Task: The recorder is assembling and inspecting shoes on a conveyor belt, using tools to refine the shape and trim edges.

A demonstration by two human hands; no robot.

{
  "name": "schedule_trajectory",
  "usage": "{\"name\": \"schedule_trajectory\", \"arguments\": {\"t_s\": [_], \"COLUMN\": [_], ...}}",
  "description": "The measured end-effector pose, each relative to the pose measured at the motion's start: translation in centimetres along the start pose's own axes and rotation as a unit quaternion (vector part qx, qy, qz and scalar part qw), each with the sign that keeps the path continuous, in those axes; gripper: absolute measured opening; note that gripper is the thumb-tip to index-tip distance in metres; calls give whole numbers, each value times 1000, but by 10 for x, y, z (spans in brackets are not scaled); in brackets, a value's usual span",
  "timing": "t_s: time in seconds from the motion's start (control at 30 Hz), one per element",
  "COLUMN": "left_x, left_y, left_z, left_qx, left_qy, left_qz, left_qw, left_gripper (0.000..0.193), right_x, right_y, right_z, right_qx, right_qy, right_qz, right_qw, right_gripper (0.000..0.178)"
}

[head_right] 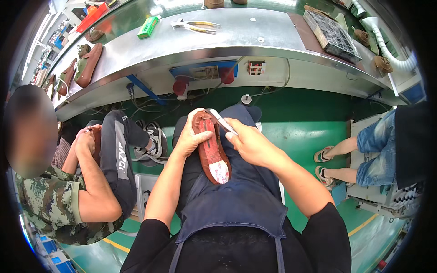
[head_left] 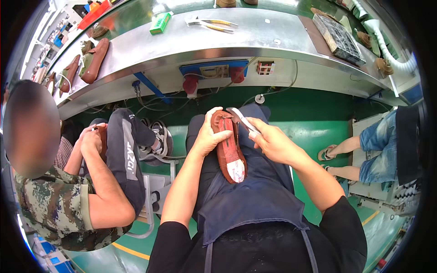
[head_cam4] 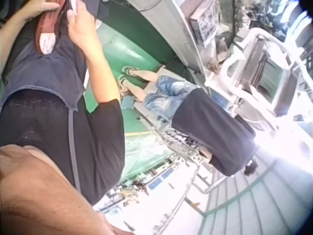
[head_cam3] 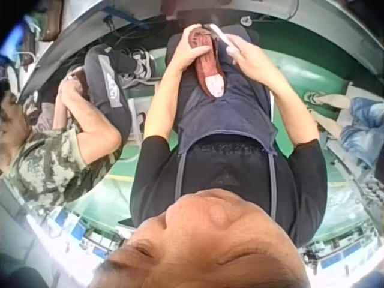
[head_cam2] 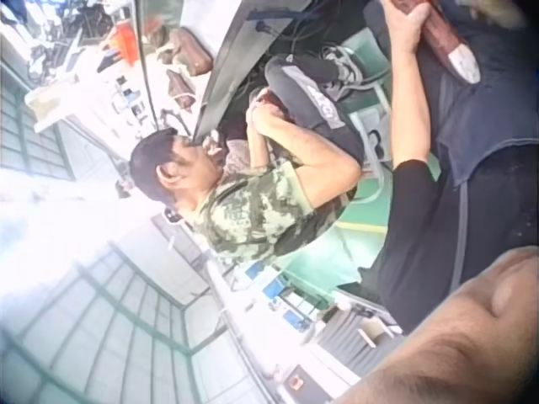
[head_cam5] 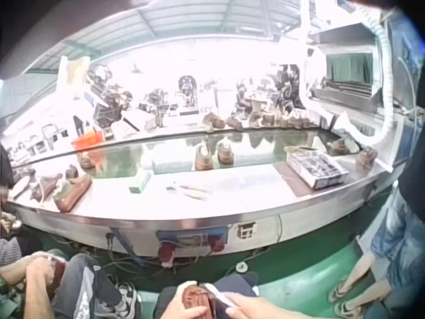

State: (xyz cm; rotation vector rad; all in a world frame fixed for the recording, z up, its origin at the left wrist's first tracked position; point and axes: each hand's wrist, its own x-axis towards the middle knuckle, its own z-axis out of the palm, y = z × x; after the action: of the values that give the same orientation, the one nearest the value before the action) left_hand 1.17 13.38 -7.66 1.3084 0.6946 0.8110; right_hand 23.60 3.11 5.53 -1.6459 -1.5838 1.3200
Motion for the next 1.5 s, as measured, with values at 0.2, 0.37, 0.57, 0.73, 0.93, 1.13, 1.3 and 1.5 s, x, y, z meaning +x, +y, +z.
{"name": "schedule_trajectory", "arguments": {"t_s": [0.2, 0.37, 0.57, 0.73, 0.93, 1.13, 1.3, 1.5], "left_x": [7, 2, 1, -7, 5, -7, 4, -2], "left_y": [-1, -8, -17, -17, -9, -6, -16, -13], "left_z": [4, -2, -1, -6, 0, -6, -2, -11], "left_qx": [-39, -82, -83, -99, -71, -111, -104, -132], "left_qy": [4, 23, 40, 32, 26, 40, 29, 39], "left_qz": [0, 19, 1, -16, 6, -24, -37, -42], "left_qw": [999, 996, 996, 994, 997, 993, 994, 990], "left_gripper": [89, 84, 82, 82, 79, 77, 79, 82], "right_x": [18, 29, 48, 36, 48, 43, 52, 41], "right_y": [-3, 0, 34, 13, 45, 2, 41, -9], "right_z": [13, 28, 55, 42, 55, 44, 56, 42], "right_qx": [22, 2, -79, -97, -184, -89, -139, -104], "right_qy": [128, 106, 112, 98, 97, 54, 110, 74], "right_qz": [-254, -214, -208, -202, -187, -182, -199, -211], "right_qw": [958, 971, 969, 970, 960, 978, 964, 969], "right_gripper": [56, 50, 48, 47, 51, 52, 50, 49]}}
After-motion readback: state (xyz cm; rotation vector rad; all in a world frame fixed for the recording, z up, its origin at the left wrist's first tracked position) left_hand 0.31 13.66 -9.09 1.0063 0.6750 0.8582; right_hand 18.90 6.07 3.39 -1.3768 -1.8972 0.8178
